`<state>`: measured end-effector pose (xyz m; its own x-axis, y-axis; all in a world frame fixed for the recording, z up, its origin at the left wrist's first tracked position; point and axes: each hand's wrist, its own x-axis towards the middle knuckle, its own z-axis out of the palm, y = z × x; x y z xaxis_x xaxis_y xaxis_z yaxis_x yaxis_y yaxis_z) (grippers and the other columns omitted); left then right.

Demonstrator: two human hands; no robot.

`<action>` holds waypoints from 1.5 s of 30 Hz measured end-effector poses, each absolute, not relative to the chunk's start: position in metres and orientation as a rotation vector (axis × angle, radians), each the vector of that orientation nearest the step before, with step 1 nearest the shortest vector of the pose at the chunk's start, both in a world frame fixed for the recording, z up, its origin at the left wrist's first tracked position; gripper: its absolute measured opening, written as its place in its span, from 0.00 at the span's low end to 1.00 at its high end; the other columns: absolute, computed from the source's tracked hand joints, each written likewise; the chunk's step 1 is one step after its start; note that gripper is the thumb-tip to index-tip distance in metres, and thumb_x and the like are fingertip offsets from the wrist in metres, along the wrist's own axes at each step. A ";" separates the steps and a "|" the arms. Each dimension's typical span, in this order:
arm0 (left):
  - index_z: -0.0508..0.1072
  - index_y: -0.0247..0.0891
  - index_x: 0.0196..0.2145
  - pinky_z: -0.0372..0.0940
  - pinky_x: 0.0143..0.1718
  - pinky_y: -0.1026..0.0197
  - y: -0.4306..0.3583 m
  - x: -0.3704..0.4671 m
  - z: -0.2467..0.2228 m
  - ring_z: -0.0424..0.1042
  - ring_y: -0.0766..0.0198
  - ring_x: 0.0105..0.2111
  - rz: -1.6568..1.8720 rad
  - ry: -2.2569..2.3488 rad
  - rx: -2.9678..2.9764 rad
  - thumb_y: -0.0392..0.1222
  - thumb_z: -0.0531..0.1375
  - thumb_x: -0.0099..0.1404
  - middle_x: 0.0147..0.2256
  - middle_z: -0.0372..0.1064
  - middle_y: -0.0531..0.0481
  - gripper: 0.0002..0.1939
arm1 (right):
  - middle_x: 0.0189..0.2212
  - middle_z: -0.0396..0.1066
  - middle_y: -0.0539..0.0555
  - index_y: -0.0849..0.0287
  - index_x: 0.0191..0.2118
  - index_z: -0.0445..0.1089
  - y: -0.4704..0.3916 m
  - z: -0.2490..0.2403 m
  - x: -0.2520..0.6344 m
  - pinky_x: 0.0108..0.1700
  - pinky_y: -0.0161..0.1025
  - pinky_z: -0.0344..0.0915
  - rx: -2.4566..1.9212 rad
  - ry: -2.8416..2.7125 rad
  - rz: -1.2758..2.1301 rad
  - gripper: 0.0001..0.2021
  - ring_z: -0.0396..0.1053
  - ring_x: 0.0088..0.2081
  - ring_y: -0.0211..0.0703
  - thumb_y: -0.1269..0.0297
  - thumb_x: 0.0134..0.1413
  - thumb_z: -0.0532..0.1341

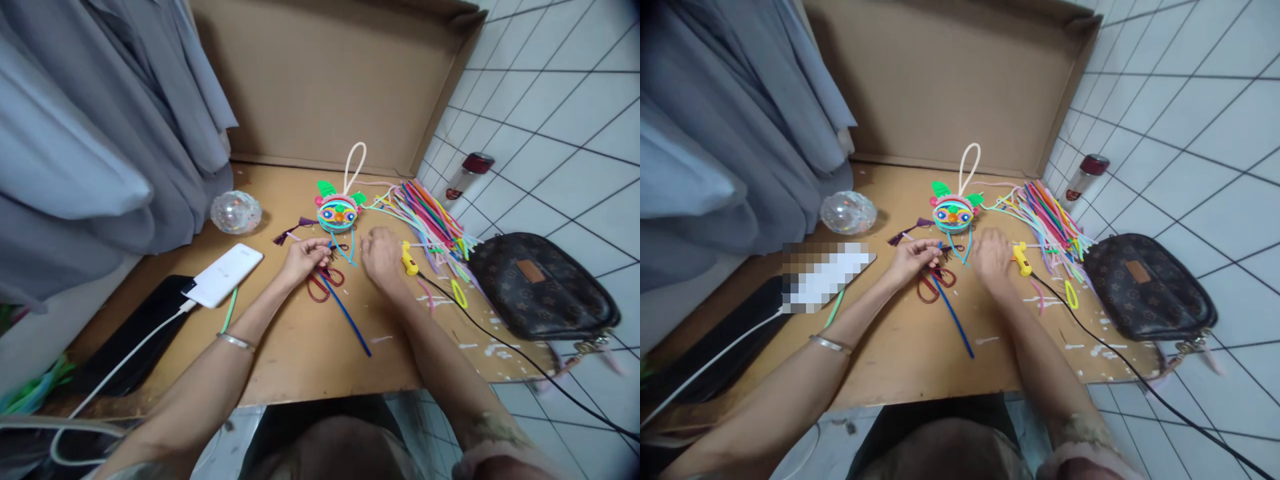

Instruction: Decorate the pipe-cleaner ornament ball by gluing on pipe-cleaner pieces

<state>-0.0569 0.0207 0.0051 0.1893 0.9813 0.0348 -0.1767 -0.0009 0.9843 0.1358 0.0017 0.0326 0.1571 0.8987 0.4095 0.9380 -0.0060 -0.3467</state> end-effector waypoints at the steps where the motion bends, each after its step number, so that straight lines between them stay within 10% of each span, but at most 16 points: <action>1: 0.78 0.34 0.33 0.67 0.26 0.64 0.020 -0.057 0.006 0.68 0.70 0.20 1.178 0.949 1.179 0.51 0.76 0.43 0.23 0.75 0.52 0.24 | 0.46 0.75 0.76 0.67 0.45 0.75 0.000 0.035 0.147 0.52 0.56 0.65 -2.005 -1.702 -0.195 0.18 0.72 0.49 0.65 0.57 0.64 0.56; 14: 0.77 0.37 0.28 0.60 0.24 0.66 0.009 0.002 0.018 0.64 0.70 0.20 1.284 0.995 1.238 0.44 0.69 0.52 0.19 0.68 0.57 0.09 | 0.44 0.78 0.77 0.71 0.47 0.78 -0.001 0.029 0.199 0.45 0.52 0.71 -2.477 -1.419 -0.015 0.24 0.78 0.48 0.69 0.53 0.56 0.63; 27: 0.75 0.36 0.32 0.60 0.24 0.67 0.015 -0.019 0.002 0.64 0.73 0.20 1.419 0.921 1.032 0.54 0.72 0.49 0.25 0.72 0.55 0.21 | 0.32 0.76 0.60 0.62 0.43 0.74 -0.002 0.029 0.180 0.35 0.43 0.63 -1.938 -1.360 0.034 0.25 0.69 0.32 0.52 0.44 0.48 0.62; 45: 0.76 0.35 0.31 0.63 0.25 0.66 0.013 -0.017 0.003 0.67 0.72 0.21 1.381 0.878 0.968 0.51 0.73 0.46 0.25 0.74 0.53 0.20 | 0.36 0.77 0.63 0.62 0.44 0.73 -0.009 0.024 0.161 0.42 0.46 0.65 -1.888 -1.420 -0.047 0.20 0.72 0.37 0.55 0.52 0.53 0.58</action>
<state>-0.0171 0.0133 0.0031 0.0185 0.9984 0.0534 -0.3754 -0.0426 0.9259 0.1610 -0.0085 0.0239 0.3813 0.8080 0.4492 0.8359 -0.0937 -0.5408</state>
